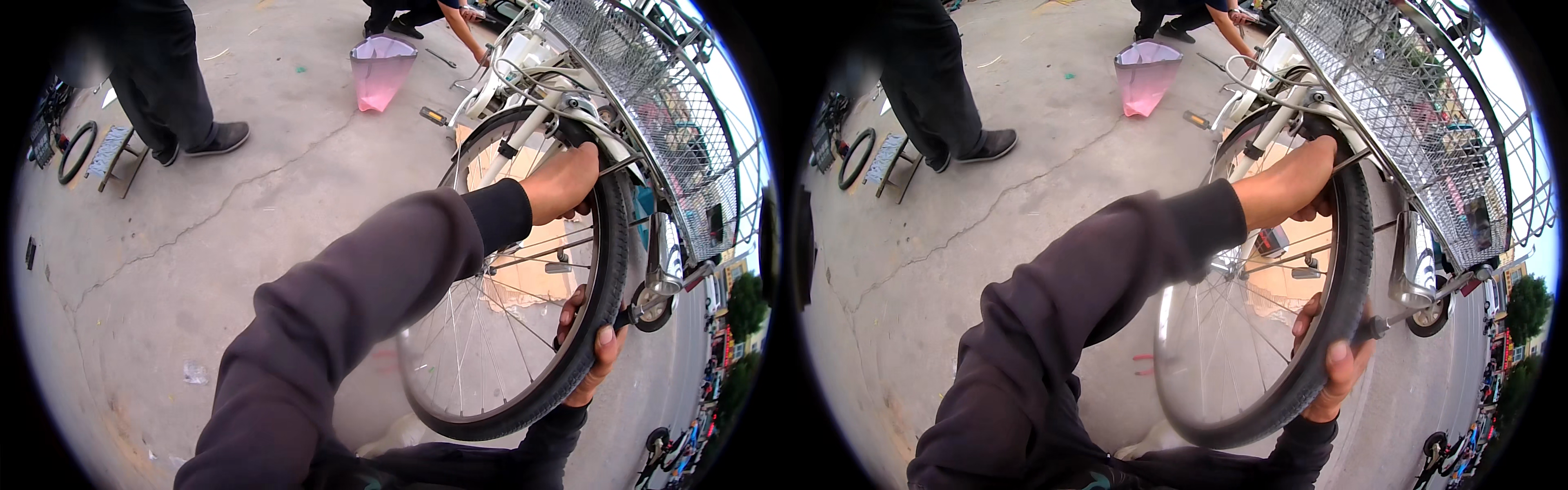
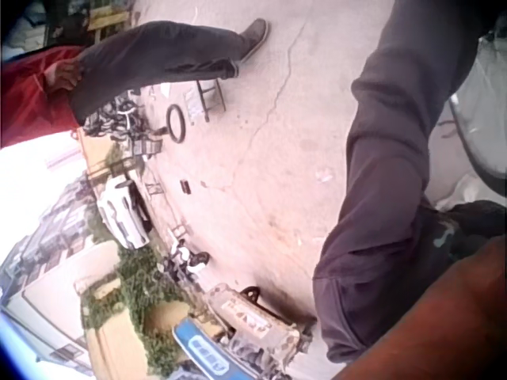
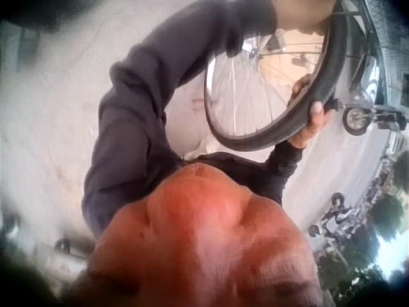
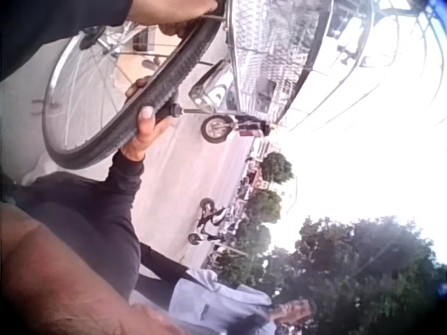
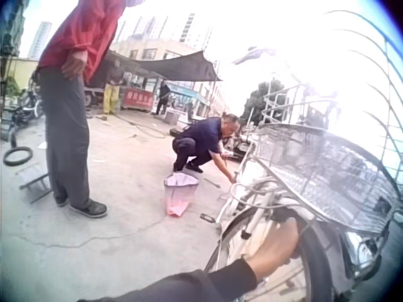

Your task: The person uses a screwdriver to tighten the screws on a bicycle's front basket and then secures the front wheel reflector. The task is performed outdoors on a paved surface with other people and vehicles nearby.

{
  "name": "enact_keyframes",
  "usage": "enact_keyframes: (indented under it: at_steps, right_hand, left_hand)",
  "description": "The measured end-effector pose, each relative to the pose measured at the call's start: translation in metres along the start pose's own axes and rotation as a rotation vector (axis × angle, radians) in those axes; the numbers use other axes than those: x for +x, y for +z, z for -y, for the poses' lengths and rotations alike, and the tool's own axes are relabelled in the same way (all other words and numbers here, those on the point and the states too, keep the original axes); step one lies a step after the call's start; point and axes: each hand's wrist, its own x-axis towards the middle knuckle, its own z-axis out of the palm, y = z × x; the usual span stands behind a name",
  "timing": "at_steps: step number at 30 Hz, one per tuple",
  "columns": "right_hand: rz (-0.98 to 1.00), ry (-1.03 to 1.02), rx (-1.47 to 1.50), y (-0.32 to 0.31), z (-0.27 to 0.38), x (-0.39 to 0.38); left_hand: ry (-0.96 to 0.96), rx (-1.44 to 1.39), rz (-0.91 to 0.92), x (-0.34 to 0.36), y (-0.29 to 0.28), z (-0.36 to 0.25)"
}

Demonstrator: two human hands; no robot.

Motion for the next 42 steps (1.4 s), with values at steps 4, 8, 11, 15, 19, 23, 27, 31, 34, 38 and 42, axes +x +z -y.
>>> enact_keyframes:
  at_steps: [4, 8, 11, 15, 19, 23, 27, 31, 34, 38, 42]
  right_hand:
    - [0.006, 0.015, 0.054, -0.007, -0.003, 0.0]
    - [0.142, -0.005, 0.06, -0.008, -0.005, 0.012]
    - [0.189, -0.009, 0.097, -0.016, -0.006, 0.01]
    - [0.16, 0.027, 0.288, -0.014, -0.013, 0.0]
    - [0.055, 0.016, 0.378, 0.004, -0.019, -0.001]
    - [0.076, 0.042, 0.496, 0.008, -0.018, -0.004]
    - [0.076, 0.06, 0.652, 0.006, -0.024, -0.006]
    - [0.077, 0.065, 0.711, 0.009, -0.025, -0.006]
    - [0.071, 0.069, 0.717, 0.01, -0.026, -0.007]
    - [0.052, 0.05, 0.741, 0.013, -0.026, -0.009]
    - [0.042, 0.049, 0.749, 0.012, -0.024, -0.009]
  left_hand:
    - [-0.005, 0.1, -0.071, 0.015, 0.005, 0.014]
    - [-0.083, -0.029, -0.136, 0.002, -0.001, 0.001]
    - [-0.062, 0.004, -0.172, 0.002, 0.009, 0.004]
    - [-0.107, -0.012, -0.194, -0.004, 0.018, 0.001]
    - [-0.038, 0.026, -0.289, -0.005, 0.018, 0.002]
    - [0.094, -0.015, -0.264, 0.012, 0.0, 0.017]
    - [0.099, -0.046, -0.292, 0.018, 0.001, 0.022]
    - [0.142, -0.063, -0.352, 0.01, 0.012, 0.019]
    - [0.161, -0.075, -0.38, 0.01, 0.011, 0.02]
    - [0.149, -0.108, -0.351, 0.004, 0.015, 0.018]
    - [0.155, -0.078, -0.412, -0.006, 0.024, 0.01]
